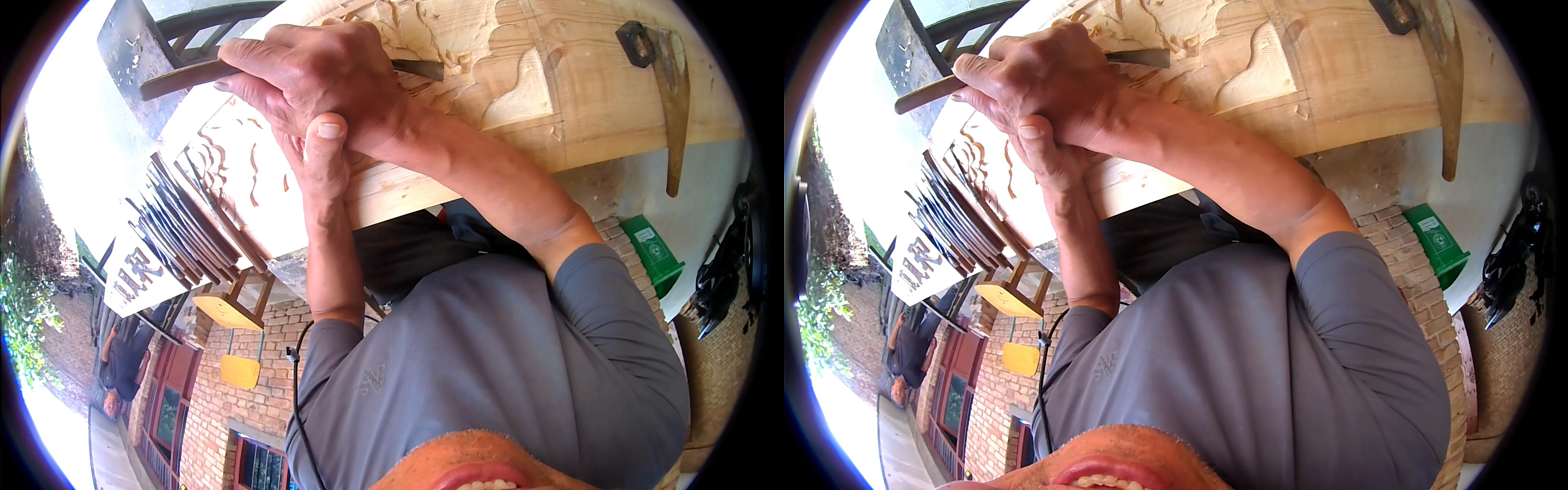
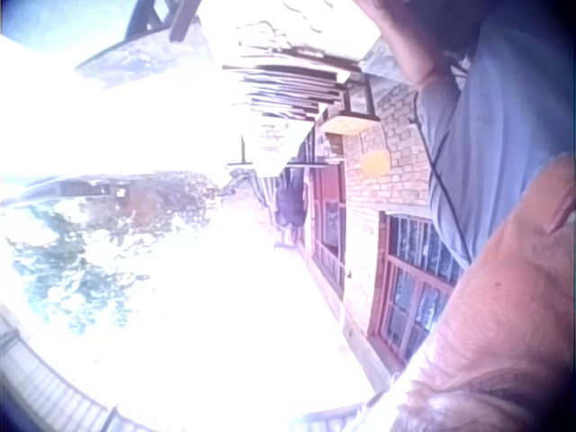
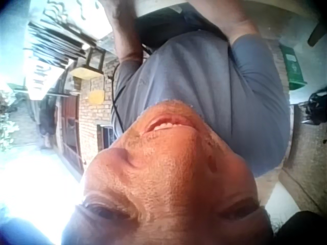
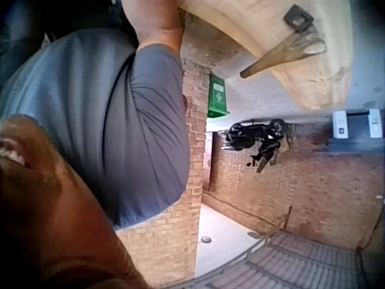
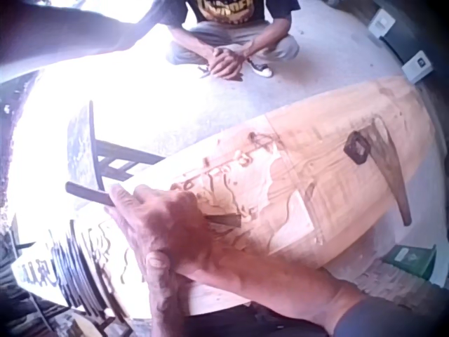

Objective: The person carves floral patterns into a long wooden plank using a chisel and a wooden mallet, occasionally brushing away wood shavings.

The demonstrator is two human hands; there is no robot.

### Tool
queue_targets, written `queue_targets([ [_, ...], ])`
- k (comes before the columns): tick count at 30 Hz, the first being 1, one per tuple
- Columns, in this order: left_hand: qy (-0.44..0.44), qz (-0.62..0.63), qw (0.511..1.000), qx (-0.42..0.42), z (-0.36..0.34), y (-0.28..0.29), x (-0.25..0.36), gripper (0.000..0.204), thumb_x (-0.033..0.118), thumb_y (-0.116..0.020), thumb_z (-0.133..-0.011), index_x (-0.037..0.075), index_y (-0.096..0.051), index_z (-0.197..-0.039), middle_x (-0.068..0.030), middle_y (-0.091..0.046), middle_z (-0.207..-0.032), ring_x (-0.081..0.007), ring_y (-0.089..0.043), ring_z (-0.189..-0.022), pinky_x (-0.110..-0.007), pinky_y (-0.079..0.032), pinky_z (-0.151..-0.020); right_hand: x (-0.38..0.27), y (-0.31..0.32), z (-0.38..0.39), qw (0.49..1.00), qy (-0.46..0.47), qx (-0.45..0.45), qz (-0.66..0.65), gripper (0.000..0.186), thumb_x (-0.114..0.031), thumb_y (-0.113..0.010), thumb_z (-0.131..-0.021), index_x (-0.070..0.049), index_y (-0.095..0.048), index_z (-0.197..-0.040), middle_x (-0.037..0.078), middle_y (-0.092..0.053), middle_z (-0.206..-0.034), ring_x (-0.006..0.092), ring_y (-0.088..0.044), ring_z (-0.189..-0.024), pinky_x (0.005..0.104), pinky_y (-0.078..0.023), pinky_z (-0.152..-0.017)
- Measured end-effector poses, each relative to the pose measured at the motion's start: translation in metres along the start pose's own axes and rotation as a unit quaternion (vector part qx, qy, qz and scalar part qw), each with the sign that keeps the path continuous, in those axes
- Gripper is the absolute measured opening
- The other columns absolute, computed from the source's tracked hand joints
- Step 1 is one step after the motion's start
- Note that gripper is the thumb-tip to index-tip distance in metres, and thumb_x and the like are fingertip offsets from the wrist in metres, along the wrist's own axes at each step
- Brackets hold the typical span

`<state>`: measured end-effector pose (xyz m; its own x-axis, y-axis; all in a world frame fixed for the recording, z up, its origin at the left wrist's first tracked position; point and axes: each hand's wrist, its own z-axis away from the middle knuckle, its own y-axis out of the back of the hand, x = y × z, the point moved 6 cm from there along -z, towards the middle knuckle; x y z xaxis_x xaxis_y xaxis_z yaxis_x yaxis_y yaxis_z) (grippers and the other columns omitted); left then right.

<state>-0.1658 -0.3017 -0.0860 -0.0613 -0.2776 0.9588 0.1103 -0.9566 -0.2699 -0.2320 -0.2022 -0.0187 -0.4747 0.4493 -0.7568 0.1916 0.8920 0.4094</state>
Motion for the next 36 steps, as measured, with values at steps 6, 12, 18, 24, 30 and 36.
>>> queue_targets([
  [6,0.083,-0.022,0.996,-0.035,-0.004,-0.002,0.007,0.097,0.055,-0.087,-0.089,-0.009,-0.049,-0.152,-0.0127,-0.062,-0.137,-0.0219,-0.062,-0.123,-0.037,-0.05,-0.108,0.011,0.002,-0.001,0.999,-0.022,-0.016,0.034,0.025,-0.028,-0.086,-0.092,-0.014,-0.077,-0.111,0.005,-0.075,-0.079,0.0276,-0.075,-0.067,0.0384,-0.058,-0.055],
  [12,0.028,0.015,0.999,0.008,-0.004,-0.023,0.017,0.112,0.061,-0.087,-0.089,-0.008,-0.036,-0.162,-0.0164,-0.059,-0.144,-0.0265,-0.062,-0.129,-0.04,-0.049,-0.113,0.001,0.011,-0.007,0.997,-0.005,-0.043,0.061,0.032,-0.033,-0.085,-0.091,-0.014,-0.078,-0.117,0.006,-0.07,-0.075,0.028,-0.073,-0.065,0.0394,-0.057,-0.054],
  [18,0.041,-0.01,0.999,-0.005,-0.001,-0.017,0.014,0.126,0.084,-0.073,-0.089,-0.002,-0.029,-0.169,-0.0214,-0.044,-0.166,-0.0364,-0.046,-0.154,-0.052,-0.039,-0.129,0.001,-0.012,-0.018,0.998,0.052,0.03,0.023,0.021,-0.033,-0.08,-0.095,-0.014,-0.074,-0.101,0.009,-0.07,-0.072,0.0274,-0.075,-0.062,0.0421,-0.056,-0.048],
  [24,0.021,-0.032,0.999,-0.024,-0.004,-0.018,0.016,0.122,0.066,-0.089,-0.087,-0.01,-0.034,-0.164,-0.0255,-0.054,-0.157,-0.0375,-0.058,-0.143,-0.05,-0.048,-0.122,0.009,-0.005,-0.026,0.996,0.035,0.075,0.017,0.021,-0.035,-0.083,-0.094,-0.016,-0.076,-0.1,0.007,-0.07,-0.07,0.0252,-0.072,-0.057,0.0401,-0.056,-0.05],
  [30,0.023,0.001,0.999,-0.028,-0.005,-0.017,0.009,0.117,0.06,-0.091,-0.088,-0.012,-0.036,-0.161,-0.028,-0.057,-0.153,-0.0385,-0.061,-0.141,-0.05,-0.051,-0.12,0.01,-0.003,-0.028,0.996,-0.026,0.073,0.032,0.019,-0.034,-0.082,-0.095,-0.016,-0.077,-0.099,0.007,-0.07,-0.068,0.0254,-0.072,-0.057,0.0406,-0.055,-0.049],
  [36,0.03,-0.009,0.999,-0.04,-0.006,-0.017,0.008,0.108,0.058,-0.089,-0.091,-0.014,-0.042,-0.157,-0.0271,-0.065,-0.145,-0.036,-0.069,-0.13,-0.046,-0.057,-0.112,0.016,0.007,-0.032,0.997,-0.064,0.036,-0.037,0.021,-0.024,-0.071,-0.103,-0.003,-0.07,-0.103,0.016,-0.072,-0.075,0.0349,-0.071,-0.059,0.0461,-0.057,-0.052],
])
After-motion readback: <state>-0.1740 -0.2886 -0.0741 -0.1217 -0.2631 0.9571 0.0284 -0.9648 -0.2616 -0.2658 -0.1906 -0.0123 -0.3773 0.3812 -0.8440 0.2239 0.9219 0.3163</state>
